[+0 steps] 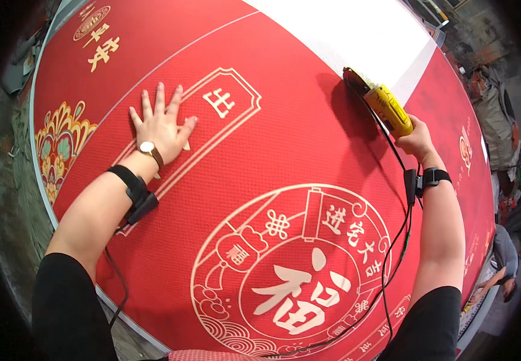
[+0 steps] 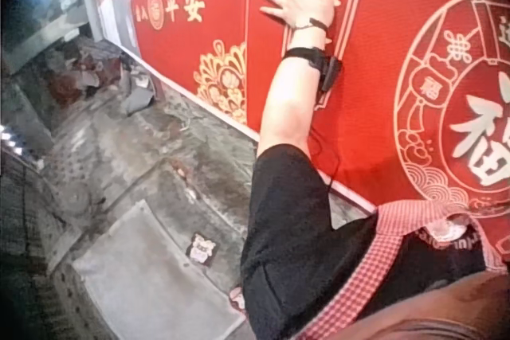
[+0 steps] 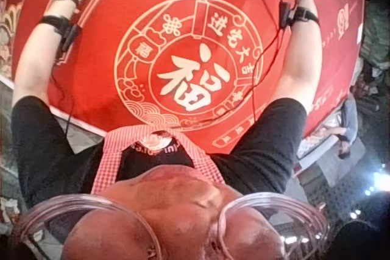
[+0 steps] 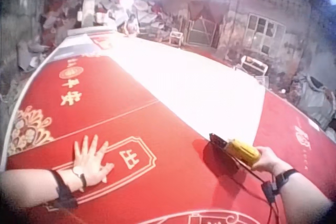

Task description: Cutting various patterned floor mats and material rolls using a handheld electric rotary cutter on a large industrial work table.

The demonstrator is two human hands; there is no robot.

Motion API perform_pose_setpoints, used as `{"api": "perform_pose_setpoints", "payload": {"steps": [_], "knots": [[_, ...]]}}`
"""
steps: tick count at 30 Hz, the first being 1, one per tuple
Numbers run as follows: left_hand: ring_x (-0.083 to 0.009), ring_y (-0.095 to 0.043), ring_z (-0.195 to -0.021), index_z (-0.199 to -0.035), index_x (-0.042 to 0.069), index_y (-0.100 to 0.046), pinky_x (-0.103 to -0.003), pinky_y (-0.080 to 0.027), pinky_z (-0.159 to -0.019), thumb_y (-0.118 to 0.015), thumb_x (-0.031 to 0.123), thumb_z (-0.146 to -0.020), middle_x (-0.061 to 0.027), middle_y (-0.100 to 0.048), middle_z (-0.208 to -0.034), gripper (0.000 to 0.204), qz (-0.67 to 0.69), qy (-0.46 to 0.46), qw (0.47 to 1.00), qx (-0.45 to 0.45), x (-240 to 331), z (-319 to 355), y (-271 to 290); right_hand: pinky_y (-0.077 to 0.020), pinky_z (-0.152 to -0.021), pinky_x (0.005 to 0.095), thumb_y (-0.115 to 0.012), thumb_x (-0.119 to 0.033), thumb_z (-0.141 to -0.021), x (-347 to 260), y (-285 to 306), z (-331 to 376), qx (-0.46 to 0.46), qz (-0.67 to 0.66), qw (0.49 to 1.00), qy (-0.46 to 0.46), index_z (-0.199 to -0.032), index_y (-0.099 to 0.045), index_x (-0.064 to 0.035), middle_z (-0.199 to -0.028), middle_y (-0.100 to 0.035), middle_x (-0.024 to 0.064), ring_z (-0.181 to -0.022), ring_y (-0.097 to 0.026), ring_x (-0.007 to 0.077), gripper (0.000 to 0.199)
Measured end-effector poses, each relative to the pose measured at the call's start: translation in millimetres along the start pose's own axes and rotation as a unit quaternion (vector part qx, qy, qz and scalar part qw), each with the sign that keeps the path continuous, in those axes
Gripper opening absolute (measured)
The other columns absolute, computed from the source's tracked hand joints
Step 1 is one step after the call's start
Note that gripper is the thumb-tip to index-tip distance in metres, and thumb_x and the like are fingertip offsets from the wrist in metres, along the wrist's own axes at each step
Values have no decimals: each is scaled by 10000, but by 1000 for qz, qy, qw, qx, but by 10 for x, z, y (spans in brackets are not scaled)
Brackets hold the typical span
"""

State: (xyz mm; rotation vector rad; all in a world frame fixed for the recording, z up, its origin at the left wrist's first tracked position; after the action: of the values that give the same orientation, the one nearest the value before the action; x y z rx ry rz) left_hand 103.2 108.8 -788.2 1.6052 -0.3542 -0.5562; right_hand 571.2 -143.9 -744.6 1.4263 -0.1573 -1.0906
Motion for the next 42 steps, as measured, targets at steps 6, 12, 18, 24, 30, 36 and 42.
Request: {"api": "perform_pose_setpoints", "payload": {"steps": [6, 12, 18, 24, 30, 36, 42], "knots": [[-452, -113, -1355, -1445, 191, -216, -666, -122, -1018, -442, 520, -854, -186, -130, -1498, 713, 15, 1, 1000, -7, -19, -9, 110, -466, -574, 264, -683, 16, -582, -403, -183, -280, -11, -6, 1000, -5, -1113, -580, -11, -832, -612, 33, -668, -569, 127, 541], [-433, -78, -1368, -1455, 192, -193, -649, -89, -1038, -357, 590, -861, -186, -113, -1502, 734, 24, 3, 998, -51, -15, -26, 124, -455, -548, 264, -688, -5, -569, -965, -364, -558, 16, 22, 1000, 11, -1086, -599, -22, -798, -614, 37, -645, -560, 125, 525], [-454, -26, -1366, -1452, 184, -210, -662, -55, -1031, -337, 609, -857, -198, -79, -1503, 742, 73, -6, 996, -59, -98, -49, 105, -461, -554, 270, -691, -10, -569, -1515, -620, -960, 1, -7, 1000, 27, -1088, -599, -21, -811, -621, 40, -651, -566, 131, 526], [-508, -9, -1343, -1442, 162, -241, -715, -35, -990, -393, 598, -838, -240, -51, -1492, 760, 136, -26, 988, -73, -113, -114, 47, -464, -572, 266, -689, 3, -551, -1998, -823, -1343, -26, -37, 999, 21, -1086, -598, -16, -829, -622, 38, -675, -572, 132, 543], [-530, -25, -1329, -1409, 49, -281, -711, -3, -992, -447, 548, -828, -322, -90, -1452, 783, 252, -130, 952, -117, -83, -102, 72, -469, -577, 264, -682, 13, -520, -2571, -1052, -1699, -3, -3, 1000, 15, -1091, -591, -6, -833, -617, 34, -672, -571, 133, 579], [-479, 6, -1358, -1404, -21, -195, -619, 16, -1057, -537, 428, -801, -317, -56, -1459, 826, 548, -186, 810, -97, -649, -348, 119, -437, -454, 273, -634, 27, -555, -3177, -1181, -1865, 9, -6, 1000, -7, -1019, -591, -8, -735, -584, 69, -571, -555, 146, 467], [-435, -99, -1360, -1440, 145, -217, -580, -89, -1074, -430, 469, -896, -205, -118, -1491, 668, 12, -25, 991, 131, -3517, -3043, -314, -424, -463, 259, -677, 1, -538, -3755, -1443, -2258, -1, 4, 1000, 4, -1101, -585, -18, -771, -590, 45, -564, -538, 129, 572]]}}
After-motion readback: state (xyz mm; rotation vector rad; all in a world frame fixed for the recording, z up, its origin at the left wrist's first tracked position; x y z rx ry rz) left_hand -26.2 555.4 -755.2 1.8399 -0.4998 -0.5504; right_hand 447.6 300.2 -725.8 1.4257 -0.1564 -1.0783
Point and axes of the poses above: each hand's wrist, its own z-axis away from the middle knuckle, its own y-axis out of the back of the hand, x = y × z, the point moved 8 cm from there along -z, towards the middle knuckle
